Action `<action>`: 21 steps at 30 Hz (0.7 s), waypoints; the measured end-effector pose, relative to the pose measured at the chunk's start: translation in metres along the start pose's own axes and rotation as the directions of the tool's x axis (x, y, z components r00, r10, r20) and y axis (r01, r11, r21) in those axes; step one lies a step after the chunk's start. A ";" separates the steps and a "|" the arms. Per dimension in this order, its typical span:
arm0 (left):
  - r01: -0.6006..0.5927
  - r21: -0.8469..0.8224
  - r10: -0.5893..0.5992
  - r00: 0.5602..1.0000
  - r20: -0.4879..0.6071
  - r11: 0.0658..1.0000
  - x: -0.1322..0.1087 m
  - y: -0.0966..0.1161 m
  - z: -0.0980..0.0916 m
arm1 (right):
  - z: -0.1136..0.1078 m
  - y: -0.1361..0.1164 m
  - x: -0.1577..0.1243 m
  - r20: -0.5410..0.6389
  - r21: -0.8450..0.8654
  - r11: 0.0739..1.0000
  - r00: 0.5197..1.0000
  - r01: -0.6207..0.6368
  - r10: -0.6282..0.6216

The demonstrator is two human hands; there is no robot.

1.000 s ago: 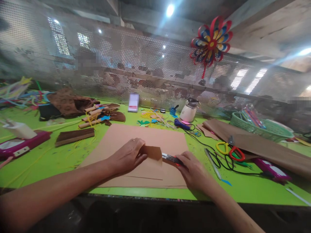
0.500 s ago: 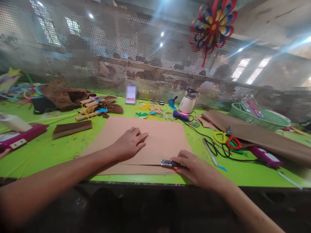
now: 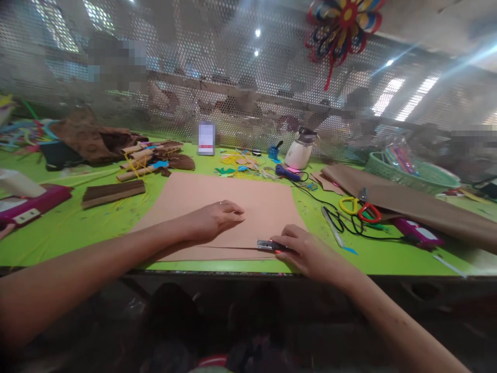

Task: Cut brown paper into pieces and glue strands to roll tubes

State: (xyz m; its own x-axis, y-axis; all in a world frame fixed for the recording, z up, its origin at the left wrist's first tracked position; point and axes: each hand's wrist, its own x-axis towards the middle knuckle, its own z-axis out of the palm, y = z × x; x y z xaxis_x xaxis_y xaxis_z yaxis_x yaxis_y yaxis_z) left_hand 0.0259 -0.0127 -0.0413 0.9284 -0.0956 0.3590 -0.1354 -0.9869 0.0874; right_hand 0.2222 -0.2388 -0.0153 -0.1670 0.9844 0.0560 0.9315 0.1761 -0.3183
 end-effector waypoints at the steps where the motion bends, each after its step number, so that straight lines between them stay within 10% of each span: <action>1: 0.007 -0.008 -0.007 1.000 0.001 1.000 0.000 -0.001 0.001 | -0.001 -0.002 -0.001 0.010 0.015 1.000 1.000 -0.007 0.007; 21: 0.023 -0.014 -0.022 0.998 0.056 1.000 0.000 0.000 0.000 | 0.009 -0.015 0.003 -0.041 0.049 0.998 0.998 -0.036 0.038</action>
State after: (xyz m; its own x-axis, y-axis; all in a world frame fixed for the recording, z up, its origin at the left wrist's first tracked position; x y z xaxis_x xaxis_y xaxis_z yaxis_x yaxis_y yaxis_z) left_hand 0.0262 -0.0123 -0.0415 0.9492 -0.0805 0.3043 -0.1185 -0.9870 0.1086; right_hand 0.2048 -0.2382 -0.0188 -0.1182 0.9895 0.0831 0.9200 0.1406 -0.3658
